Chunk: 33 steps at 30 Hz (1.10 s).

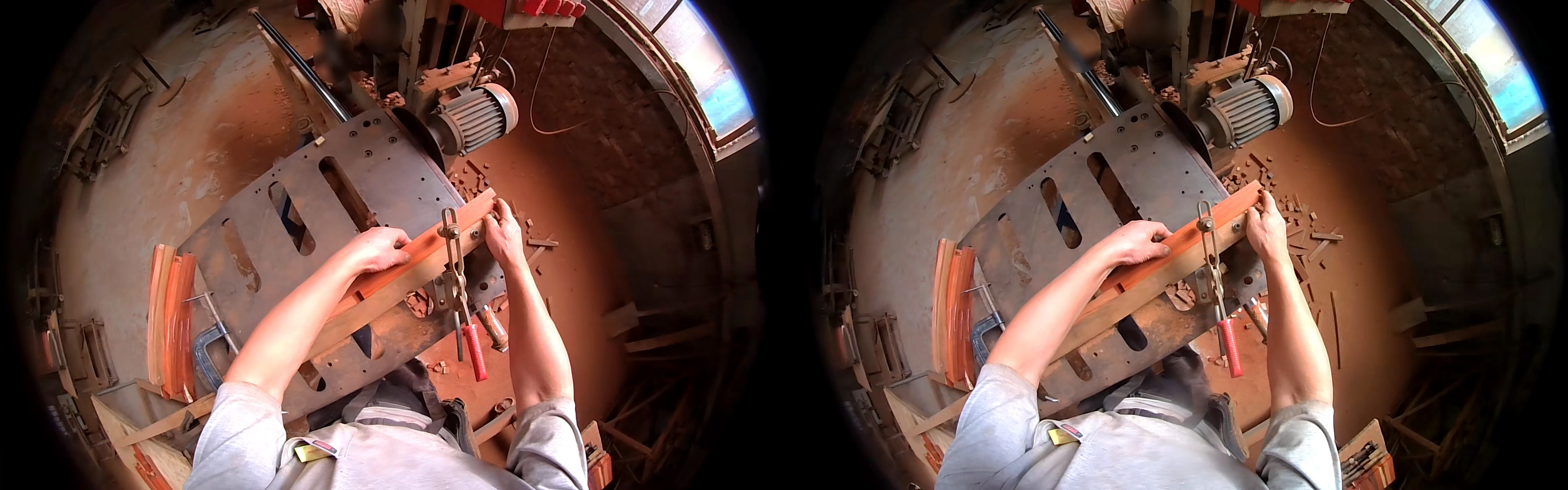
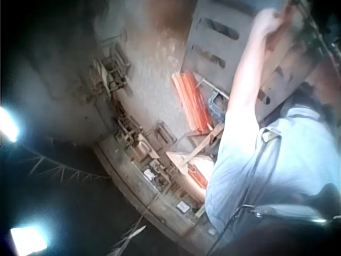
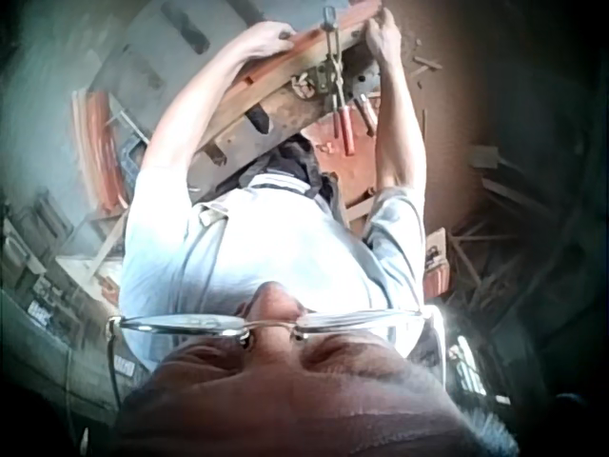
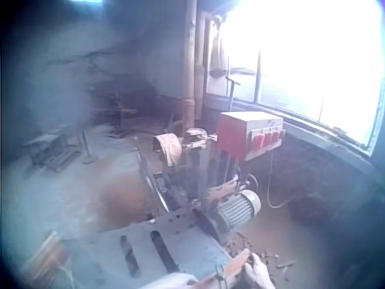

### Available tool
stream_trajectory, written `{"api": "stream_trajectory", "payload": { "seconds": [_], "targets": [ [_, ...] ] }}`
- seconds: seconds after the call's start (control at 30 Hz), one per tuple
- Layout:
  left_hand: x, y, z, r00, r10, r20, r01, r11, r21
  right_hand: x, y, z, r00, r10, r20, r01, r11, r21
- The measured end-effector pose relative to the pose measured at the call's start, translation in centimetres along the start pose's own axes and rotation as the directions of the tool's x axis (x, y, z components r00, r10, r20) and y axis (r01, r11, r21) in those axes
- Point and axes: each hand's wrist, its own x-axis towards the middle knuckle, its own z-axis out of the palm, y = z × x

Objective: The person repeatedly feeds small wooden pieces into a stationary spindle sander to shape their edges. They use a clamp to hold the wood against the machine, then remove and set the finished pieces aside on a nearby table. The process is repeated for multiple pieces throughout the clip.

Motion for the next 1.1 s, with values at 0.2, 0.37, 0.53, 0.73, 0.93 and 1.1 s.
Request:
{"api": "stream_trajectory", "payload": {
  "seconds": [0.2, 0.37, 0.53, 0.73, 0.93, 1.1],
  "targets": [
    [-1.1, 3.2, 0.5, 0.995, -0.03, -0.096, 0.049, 0.979, 0.196, -0.1, 1.7, -0.8, 0.997, 0.011, 0.08, -0.03, 0.968, 0.249],
    [-2.2, 3.4, 1.6, 0.977, -0.014, -0.215, 0.078, 0.954, 0.291, -5.9, -3.2, -4.4, 0.999, -0.05, 0.018, 0.049, 0.996, 0.078],
    [-2.9, 3.8, 2.7, 0.938, 0.072, -0.339, 0.029, 0.959, 0.283, -21.5, -8.4, -7.1, 0.968, 0.009, 0.252, 0.017, 0.995, -0.101],
    [-3.4, 2.9, 4.5, 0.863, 0.11, -0.493, 0.066, 0.943, 0.325, -22.5, -4.8, -1.1, 0.965, 0.178, 0.191, -0.206, 0.968, 0.14],
    [-5.1, 4.1, 9.7, 0.812, 0.192, -0.551, 0.171, 0.825, 0.539, -21.3, -4.0, -1.7, 0.791, 0.354, 0.499, -0.548, 0.772, 0.322],
    [-4.5, 2.9, 10.4, 0.77, 0.289, -0.569, 0.141, 0.793, 0.593, -21.3, -1.8, -0.2, 0.843, 0.328, 0.425, -0.453, 0.86, 0.234]
  ]
}}
